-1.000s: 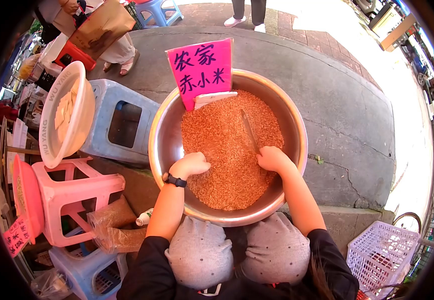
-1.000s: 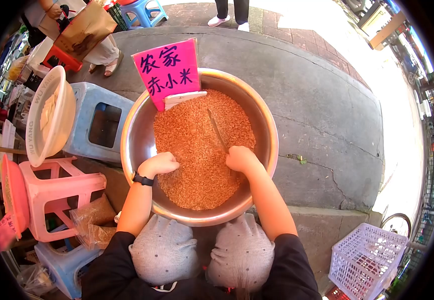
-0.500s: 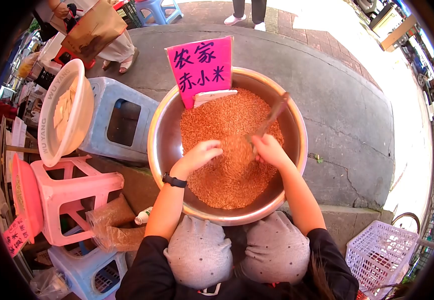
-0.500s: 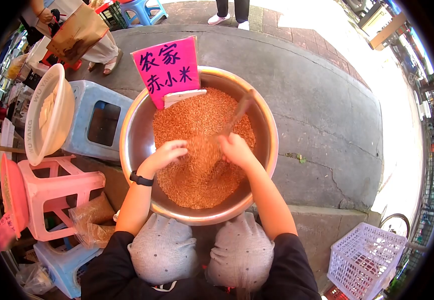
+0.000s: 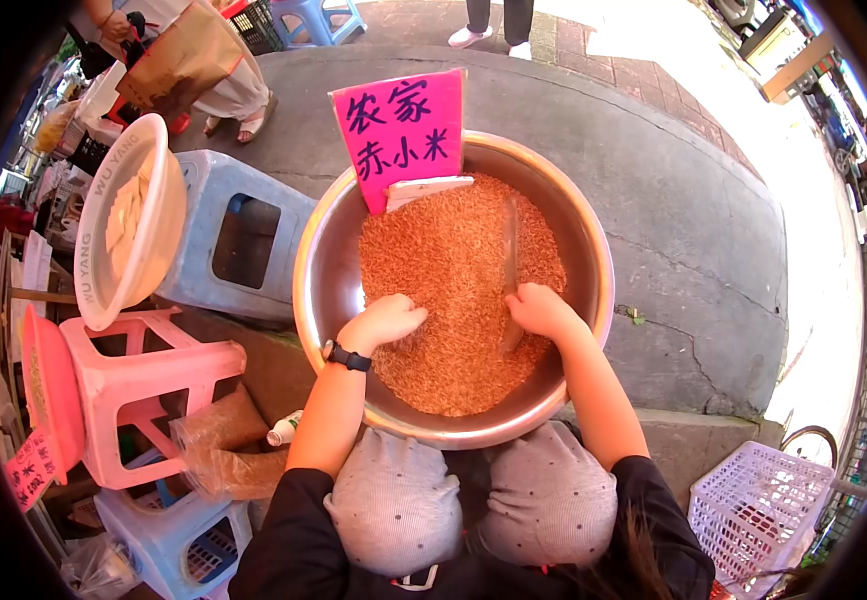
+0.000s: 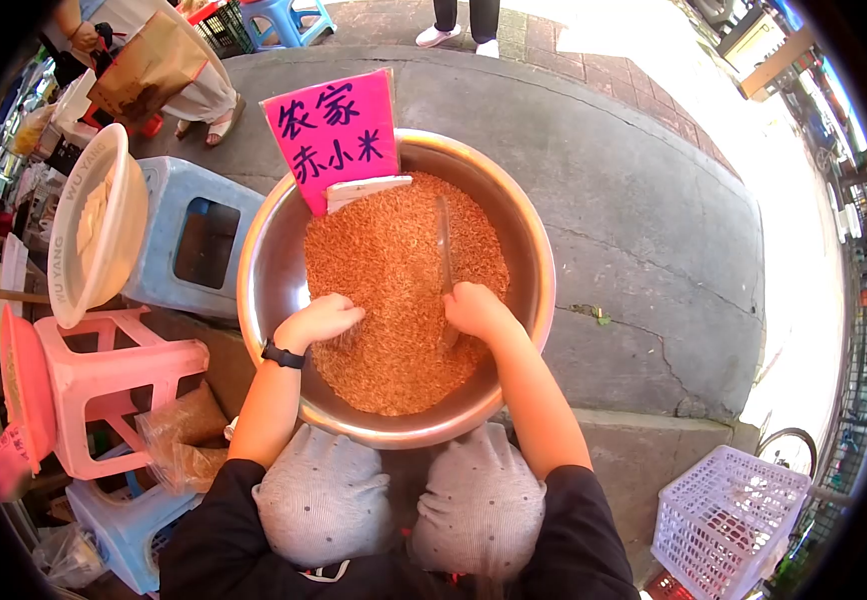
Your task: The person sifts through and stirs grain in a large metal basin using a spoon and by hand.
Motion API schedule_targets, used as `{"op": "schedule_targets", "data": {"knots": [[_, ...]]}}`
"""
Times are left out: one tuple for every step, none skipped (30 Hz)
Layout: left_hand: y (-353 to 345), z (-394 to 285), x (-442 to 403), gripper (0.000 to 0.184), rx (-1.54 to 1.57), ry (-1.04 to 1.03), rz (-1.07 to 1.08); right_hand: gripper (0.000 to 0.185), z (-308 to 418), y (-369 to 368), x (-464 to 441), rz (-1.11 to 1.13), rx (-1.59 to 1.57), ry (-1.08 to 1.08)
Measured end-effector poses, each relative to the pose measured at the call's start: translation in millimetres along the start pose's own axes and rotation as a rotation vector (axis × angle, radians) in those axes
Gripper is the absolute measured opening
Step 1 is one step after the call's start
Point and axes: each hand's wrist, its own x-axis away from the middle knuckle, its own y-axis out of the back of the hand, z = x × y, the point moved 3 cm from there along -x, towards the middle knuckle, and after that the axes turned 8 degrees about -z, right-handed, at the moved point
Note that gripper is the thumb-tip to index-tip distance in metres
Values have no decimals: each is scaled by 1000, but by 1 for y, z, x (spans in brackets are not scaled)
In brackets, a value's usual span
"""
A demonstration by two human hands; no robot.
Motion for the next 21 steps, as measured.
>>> {"op": "schedule_targets", "data": {"knots": [[-4,-4,1,40,27,-54,40,31,4,0,3,140,-5,-50],[-7,-8,2,41,52,-108,79,32,-6,-15,-3,186,27,55],[-8,-14,4,41,77,-162,119,32,-2,-13,0,186,-37,50],[-3,-23,6,37,120,-193,167,32,6,-9,4,186,-101,45],[-1,-26,8,34,345,-191,124,32,11,-7,7,186,-166,39],[1,-27,9,33,569,-187,79,32,8,-8,3,66,-338,51],[3,-28,10,32,794,-182,32,32,4,-5,-2,-39,-456,24],[4,-19,1,33,969,-224,62,32,0,-1,-7,-144,-571,-3],[10,-17,0,27,1065,-248,-66,32,-2,5,-10,-250,-685,-31],[10,-6,-8,26,895,-252,-247,32,-3,12,-7,-331,-705,-42],[9,7,-15,24,718,-253,-424,31,-8,13,-9,-353,-598,-28],[13,10,-12,23,476,-229,-616,31,-12,12,-10,-372,-491,-14],[13,13,-10,24,413,-163,-592,31,-14,10,-10,-391,-386,0],[13,16,-9,25,350,-97,-567,32,-17,5,-11,-314,-375,-15],[15,16,-6,27,289,-31,-542,32,-13,4,-9,-226,-303,-25],[12,15,-6,30,211,-5,-423,32,-10,4,-6,-137,-226,-33],[9,13,-6,33,137,20,-305,32,-8,3,-4,-48,-146,-41],[6,12,-5,37,63,45,-185,33,-6,-3,-4,63,-128,-21],[2,8,-3,39,20,32,-50,33,-5,-6,-2,161,-85,13],[-3,3,0,42,-24,17,86,33,-2,-10,2,257,-44,46],[-6,-3,4,45,-71,0,222,33,3,-13,6,352,-4,78]]}}
